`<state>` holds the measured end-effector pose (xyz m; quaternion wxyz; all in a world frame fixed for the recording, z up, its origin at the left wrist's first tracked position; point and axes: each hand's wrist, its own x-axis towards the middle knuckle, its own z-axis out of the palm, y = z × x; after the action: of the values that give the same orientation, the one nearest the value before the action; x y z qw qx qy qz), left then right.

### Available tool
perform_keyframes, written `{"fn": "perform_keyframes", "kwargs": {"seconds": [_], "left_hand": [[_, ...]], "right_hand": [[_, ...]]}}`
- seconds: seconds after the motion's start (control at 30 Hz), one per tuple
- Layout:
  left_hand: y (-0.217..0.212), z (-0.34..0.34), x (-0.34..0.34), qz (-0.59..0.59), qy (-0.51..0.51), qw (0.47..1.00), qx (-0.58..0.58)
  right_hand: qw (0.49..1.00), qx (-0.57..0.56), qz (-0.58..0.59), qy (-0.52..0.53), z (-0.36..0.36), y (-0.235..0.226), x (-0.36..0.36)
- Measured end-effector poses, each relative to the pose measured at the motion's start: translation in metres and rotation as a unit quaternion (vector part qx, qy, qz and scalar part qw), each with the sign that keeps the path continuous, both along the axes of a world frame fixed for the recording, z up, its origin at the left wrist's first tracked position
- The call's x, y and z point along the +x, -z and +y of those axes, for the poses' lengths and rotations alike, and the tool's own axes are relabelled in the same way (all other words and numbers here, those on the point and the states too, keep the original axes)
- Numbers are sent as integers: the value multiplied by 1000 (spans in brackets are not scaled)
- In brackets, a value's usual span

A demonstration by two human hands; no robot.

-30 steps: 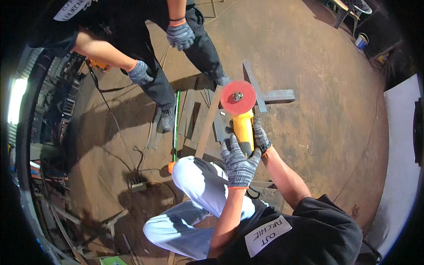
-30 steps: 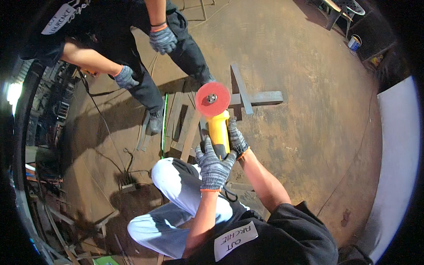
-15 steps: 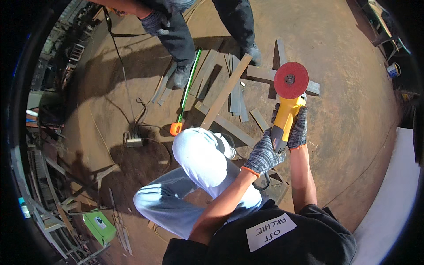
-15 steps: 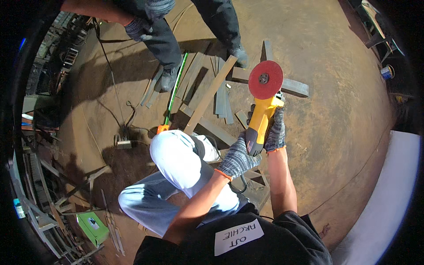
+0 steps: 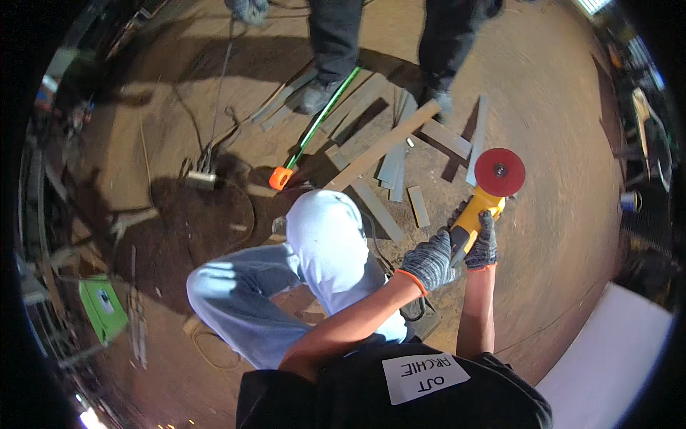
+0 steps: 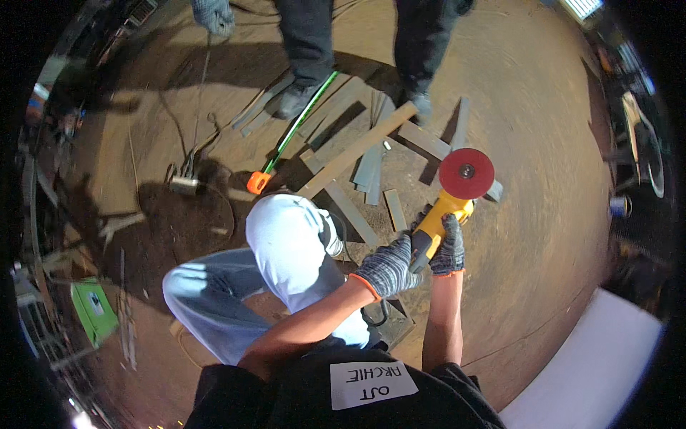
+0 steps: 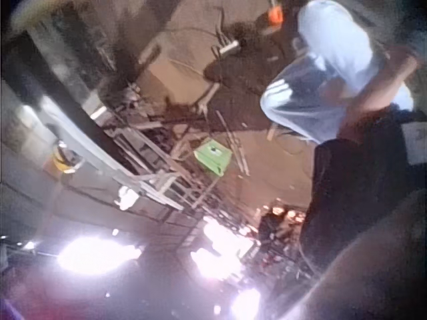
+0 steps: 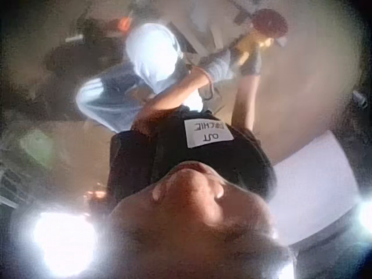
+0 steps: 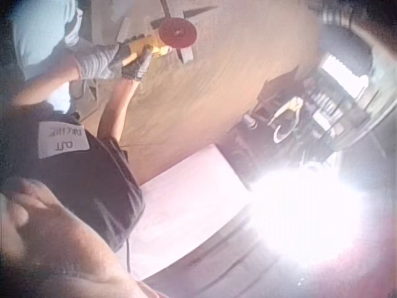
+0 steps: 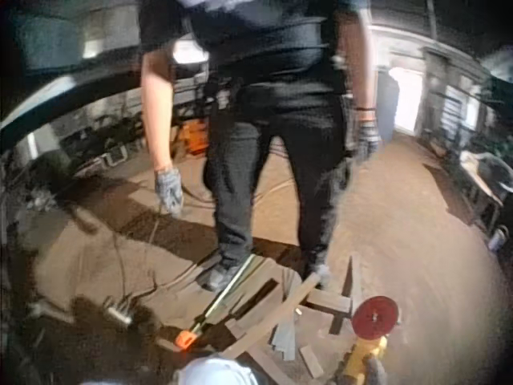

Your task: The person measures and cuts metal bars using a tape measure and an angle grinder. They then fit the cut bars into a large metal grate structure, adjusting them to ensure proper alignment.

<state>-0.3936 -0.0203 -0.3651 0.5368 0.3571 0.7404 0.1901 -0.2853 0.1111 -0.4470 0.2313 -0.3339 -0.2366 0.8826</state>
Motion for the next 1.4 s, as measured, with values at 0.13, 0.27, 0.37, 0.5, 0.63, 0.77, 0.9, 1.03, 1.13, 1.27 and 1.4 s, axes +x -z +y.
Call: {"fn": "perform_keyframes", "kwargs": {"seconds": [0.13, 0.27, 0.37, 0.5, 0.63, 0.77, 0.9, 1.03, 1.13, 1.27, 1.4], "left_hand": [[-56, -68, -68, -54, -109, 935, 332], [2, -174, -179, -11, -456, 856, 245], [230, -253, -234, 257, -274, 912, -166], [332, -256, -193, 329, -150, 918, -163], [332, -249, -203, 286, -12, 943, -167], [359, -213, -192, 337, -85, 938, -8], [328, -142, -209, 278, -194, 941, -12], [325, -111, -217, 255, -157, 953, -48], [326, -127, -216, 261, -124, 956, -45], [327, -135, -222, 239, -81, 965, -75], [323, -140, -217, 246, -167, 951, -89]], "right_hand": [[993, 92, -74, -29, 10, -6, -26], [968, 194, -103, -123, 31, -7, -31], [935, 231, -191, -190, 41, 11, -63], [921, 224, -216, -233, 49, 47, -71], [917, 215, -246, -227, 28, 58, -89], [911, 213, -262, -239, 40, 73, -71], [904, 222, -274, -242, 40, 72, -76], [890, 221, -295, -268, 47, 69, -75], [866, 248, -325, -287, 54, 69, -82], [841, 275, -328, -332, 53, 88, -106], [789, 343, -331, -388, 48, 115, -138]]}}
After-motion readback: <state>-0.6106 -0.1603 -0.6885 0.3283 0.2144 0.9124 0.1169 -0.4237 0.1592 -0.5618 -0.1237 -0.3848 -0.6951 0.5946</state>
